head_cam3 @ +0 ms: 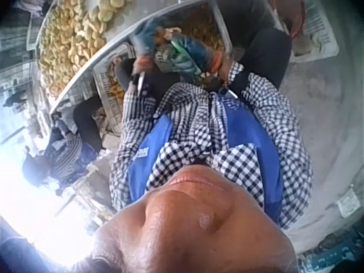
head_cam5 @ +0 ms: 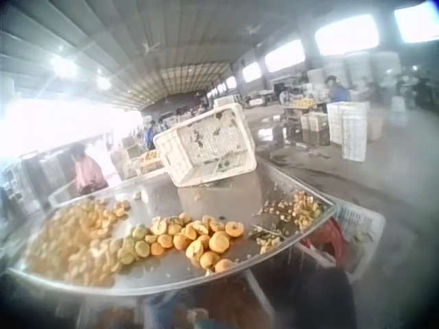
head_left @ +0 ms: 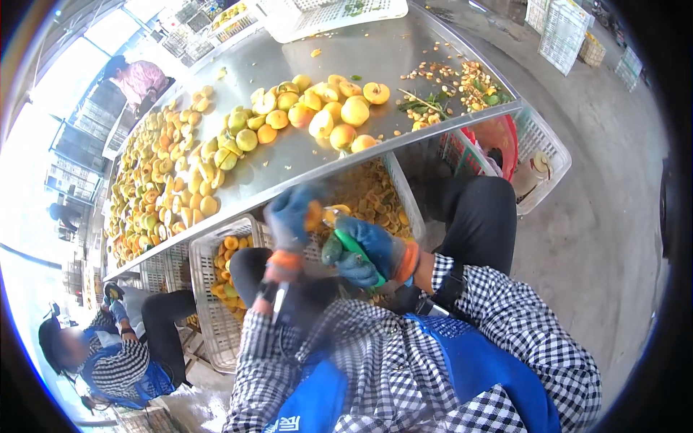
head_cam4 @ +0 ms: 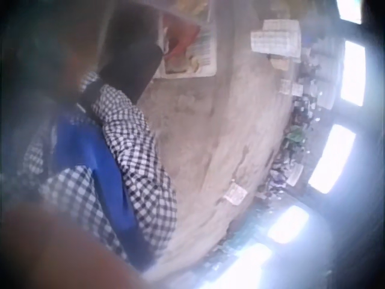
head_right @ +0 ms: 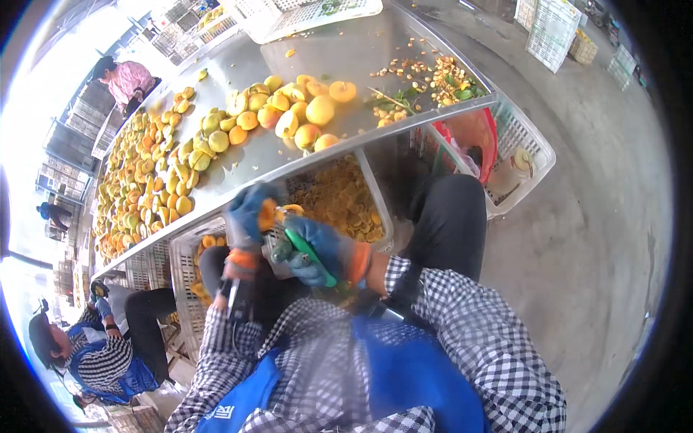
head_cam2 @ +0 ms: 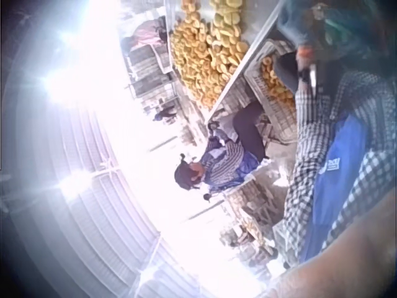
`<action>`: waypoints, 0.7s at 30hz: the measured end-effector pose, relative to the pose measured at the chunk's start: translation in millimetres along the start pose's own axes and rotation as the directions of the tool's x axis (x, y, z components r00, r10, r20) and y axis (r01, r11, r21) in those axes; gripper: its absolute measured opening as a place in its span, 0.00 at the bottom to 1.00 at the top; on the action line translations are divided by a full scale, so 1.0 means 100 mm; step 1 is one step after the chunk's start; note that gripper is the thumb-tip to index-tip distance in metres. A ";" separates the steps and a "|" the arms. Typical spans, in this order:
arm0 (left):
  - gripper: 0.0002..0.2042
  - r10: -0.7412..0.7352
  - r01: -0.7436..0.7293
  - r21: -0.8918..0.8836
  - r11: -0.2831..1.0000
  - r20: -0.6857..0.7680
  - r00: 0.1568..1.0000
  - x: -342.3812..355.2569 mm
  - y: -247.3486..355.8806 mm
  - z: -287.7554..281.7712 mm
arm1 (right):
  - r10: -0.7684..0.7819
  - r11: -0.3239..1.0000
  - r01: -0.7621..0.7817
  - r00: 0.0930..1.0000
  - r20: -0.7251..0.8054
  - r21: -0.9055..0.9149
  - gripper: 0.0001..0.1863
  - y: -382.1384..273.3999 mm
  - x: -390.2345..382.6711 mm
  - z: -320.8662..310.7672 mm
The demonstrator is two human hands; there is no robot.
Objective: The recorder uses a hand-held pitting tool to remove pits from apricots on an industrial processing table.
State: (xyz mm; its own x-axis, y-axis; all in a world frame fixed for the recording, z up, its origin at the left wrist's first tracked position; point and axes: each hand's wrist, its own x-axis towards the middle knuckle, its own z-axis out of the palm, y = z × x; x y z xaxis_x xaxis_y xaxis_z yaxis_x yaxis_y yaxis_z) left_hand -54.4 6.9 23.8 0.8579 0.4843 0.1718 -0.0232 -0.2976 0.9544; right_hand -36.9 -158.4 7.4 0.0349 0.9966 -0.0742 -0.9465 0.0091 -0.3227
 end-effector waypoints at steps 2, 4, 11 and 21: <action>0.09 0.061 -0.030 0.245 0.969 -0.120 0.991 0.07 -0.06 -0.52 | -0.068 0.993 0.060 0.995 -0.073 -0.099 0.27 -0.07 -0.11 -0.04; 0.14 0.069 -0.042 0.966 0.256 0.025 0.997 0.17 0.20 -0.88 | -0.409 0.672 -0.016 0.826 -0.389 -0.741 0.22 -0.14 -0.16 -0.15; 0.23 0.213 -0.380 0.740 0.555 0.316 0.925 1.09 0.20 -0.13 | -0.469 0.128 -0.342 0.806 -0.361 -0.931 0.16 -0.01 -0.08 -0.27; 0.21 -0.309 0.145 0.450 0.881 0.316 0.897 1.58 -0.12 0.25 | -0.771 -0.023 -0.205 0.627 -0.113 -0.978 0.14 -0.12 -0.15 -0.18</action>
State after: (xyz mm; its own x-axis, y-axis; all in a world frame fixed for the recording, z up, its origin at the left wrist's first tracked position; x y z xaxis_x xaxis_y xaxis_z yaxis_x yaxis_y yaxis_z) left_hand 93.9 66.8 33.1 0.9389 0.2661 -0.2184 0.3352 -0.5623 0.7560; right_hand -20.3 -175.3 -4.7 0.7877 0.6086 0.0953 0.3290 -0.2847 -0.9004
